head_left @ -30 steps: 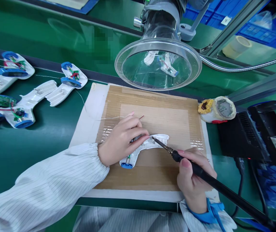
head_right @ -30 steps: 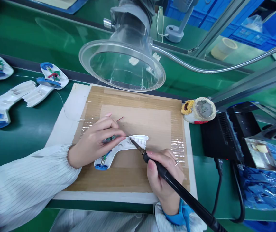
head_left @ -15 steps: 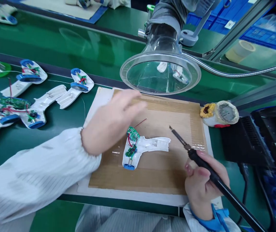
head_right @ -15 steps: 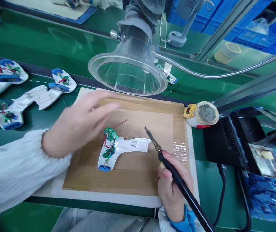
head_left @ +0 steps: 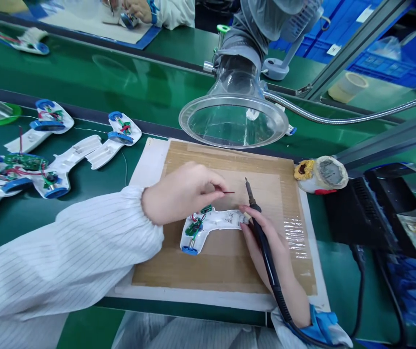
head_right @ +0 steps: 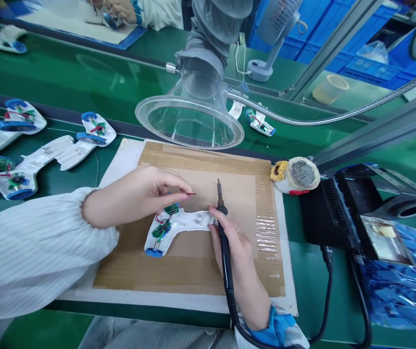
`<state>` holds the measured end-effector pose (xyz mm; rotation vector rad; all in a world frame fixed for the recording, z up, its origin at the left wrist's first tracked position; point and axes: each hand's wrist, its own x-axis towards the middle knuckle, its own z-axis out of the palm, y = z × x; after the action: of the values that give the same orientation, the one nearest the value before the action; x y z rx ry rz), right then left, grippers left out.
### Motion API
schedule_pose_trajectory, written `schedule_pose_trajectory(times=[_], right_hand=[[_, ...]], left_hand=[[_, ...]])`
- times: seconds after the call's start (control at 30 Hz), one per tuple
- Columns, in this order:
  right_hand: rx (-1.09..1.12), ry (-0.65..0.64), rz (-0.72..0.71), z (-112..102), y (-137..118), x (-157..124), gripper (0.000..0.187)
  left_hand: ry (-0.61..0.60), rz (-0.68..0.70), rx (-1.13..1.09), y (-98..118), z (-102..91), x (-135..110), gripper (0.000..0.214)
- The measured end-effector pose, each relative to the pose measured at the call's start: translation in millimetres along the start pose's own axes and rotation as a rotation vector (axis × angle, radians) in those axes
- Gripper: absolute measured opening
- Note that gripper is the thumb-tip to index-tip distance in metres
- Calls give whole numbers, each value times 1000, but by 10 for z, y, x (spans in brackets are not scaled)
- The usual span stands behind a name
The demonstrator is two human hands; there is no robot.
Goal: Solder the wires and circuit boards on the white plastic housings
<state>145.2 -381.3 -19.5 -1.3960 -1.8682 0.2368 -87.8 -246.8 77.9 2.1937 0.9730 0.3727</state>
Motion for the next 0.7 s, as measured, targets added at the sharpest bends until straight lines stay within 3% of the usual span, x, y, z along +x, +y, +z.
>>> schedule_pose_trajectory(times=[0.1, 0.27, 0.37, 0.47, 0.57, 0.7], right_hand=[[9, 19, -12, 0, -2, -6, 44], [16, -7, 18, 16, -18, -9, 43], [26, 26, 20, 49, -40, -6, 42], [43, 43, 24, 43, -75, -13, 41], [35, 146, 91, -57, -122, -62, 32], [166, 325, 98, -248, -174, -182, 28]], left_hand=[[29, 154, -162, 0, 41, -184, 22], [238, 339, 227, -75, 359, -401, 35], [380, 442, 393, -148, 578, -450, 31], [463, 324, 282, -175, 704, -476, 20], [393, 191, 62, -173, 735, -498, 20], [302, 136, -56, -183, 727, -509, 20]])
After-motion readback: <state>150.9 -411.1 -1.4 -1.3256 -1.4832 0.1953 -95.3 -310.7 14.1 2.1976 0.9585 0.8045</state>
